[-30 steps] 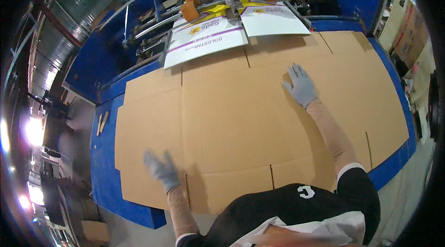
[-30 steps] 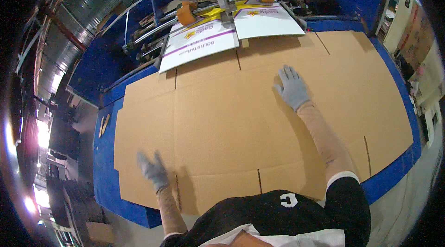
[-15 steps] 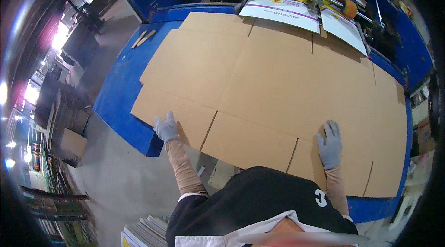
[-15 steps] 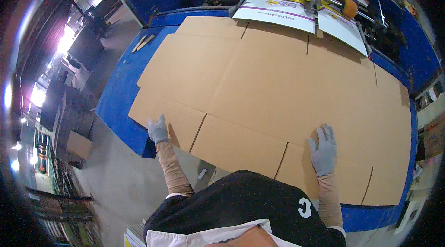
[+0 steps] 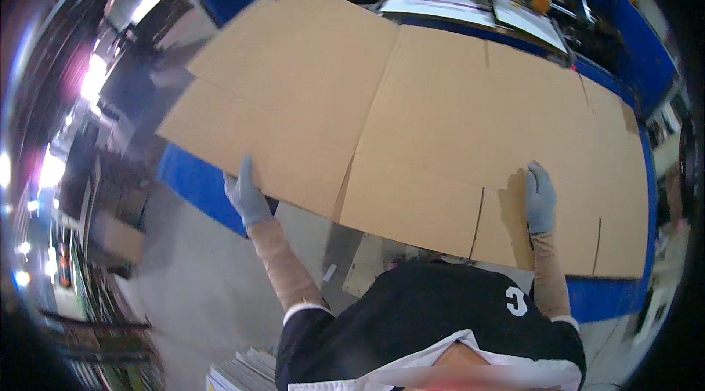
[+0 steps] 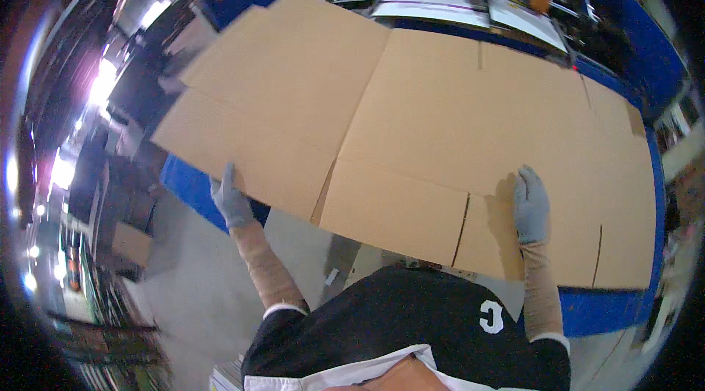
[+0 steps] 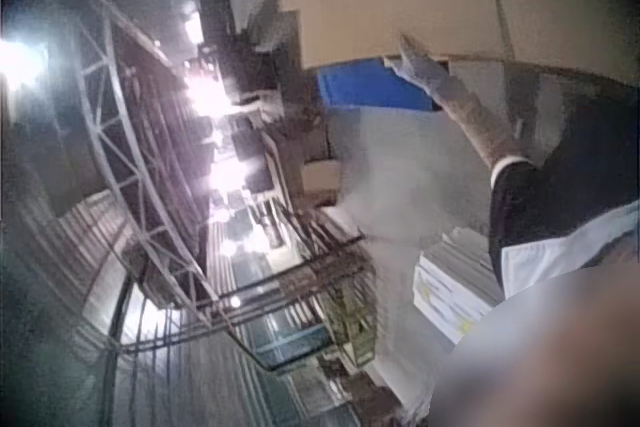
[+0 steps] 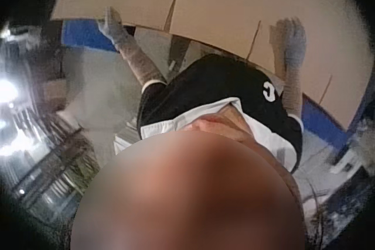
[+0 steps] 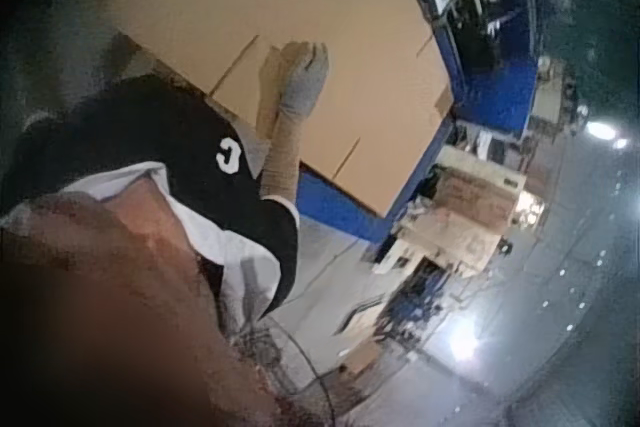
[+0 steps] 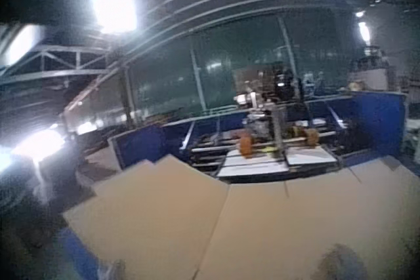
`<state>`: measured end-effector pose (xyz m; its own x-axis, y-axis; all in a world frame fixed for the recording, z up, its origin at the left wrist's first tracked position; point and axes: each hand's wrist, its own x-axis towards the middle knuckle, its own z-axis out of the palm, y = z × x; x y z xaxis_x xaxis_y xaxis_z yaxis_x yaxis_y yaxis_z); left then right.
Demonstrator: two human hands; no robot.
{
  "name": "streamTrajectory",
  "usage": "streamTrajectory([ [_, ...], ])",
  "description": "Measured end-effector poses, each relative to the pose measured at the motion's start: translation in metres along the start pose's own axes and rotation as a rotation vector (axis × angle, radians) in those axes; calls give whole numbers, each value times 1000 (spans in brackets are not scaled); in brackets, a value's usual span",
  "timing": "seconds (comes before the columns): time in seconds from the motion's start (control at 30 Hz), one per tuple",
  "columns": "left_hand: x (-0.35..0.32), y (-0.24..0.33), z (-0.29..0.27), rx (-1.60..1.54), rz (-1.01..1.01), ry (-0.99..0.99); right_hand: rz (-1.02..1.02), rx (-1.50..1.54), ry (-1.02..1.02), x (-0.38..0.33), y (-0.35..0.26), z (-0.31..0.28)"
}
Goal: The person repeatedly picks up flat printed cardboard sheets from a table, flips them over, and places them onto a growing stack. The sheets feature a yellow star and purple branding. The person handles the sheets one at a time and maintains a consistent stacking rhythm throughout the clip.
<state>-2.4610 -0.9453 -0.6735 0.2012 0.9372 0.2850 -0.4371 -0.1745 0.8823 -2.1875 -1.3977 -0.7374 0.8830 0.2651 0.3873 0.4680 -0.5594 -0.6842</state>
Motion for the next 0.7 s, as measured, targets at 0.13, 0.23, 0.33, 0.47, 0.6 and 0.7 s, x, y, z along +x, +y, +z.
streamTrajectory([
  [0.13, -72, 35, 52, 293, 125, -267, 374, 716, 10, 25, -23, -19],
  [0.23, -127, 26, 88, 539, 467, -853, 289, 988, -128, 62, -48, -49],
  [0.33, -163, 7, 110, 560, 653, -1178, 199, 889, -368, 114, -69, -73],
  [0.47, -171, 0, 117, 718, 703, -1194, 401, 1004, -389, 146, -79, -57],
  [0.6, -178, 9, 122, 772, 681, -1140, 426, 1448, -221, 115, -59, -21],
  [0.7, -175, 20, 131, 843, 817, -1146, 300, 1658, -380, 95, -24, -20],
])
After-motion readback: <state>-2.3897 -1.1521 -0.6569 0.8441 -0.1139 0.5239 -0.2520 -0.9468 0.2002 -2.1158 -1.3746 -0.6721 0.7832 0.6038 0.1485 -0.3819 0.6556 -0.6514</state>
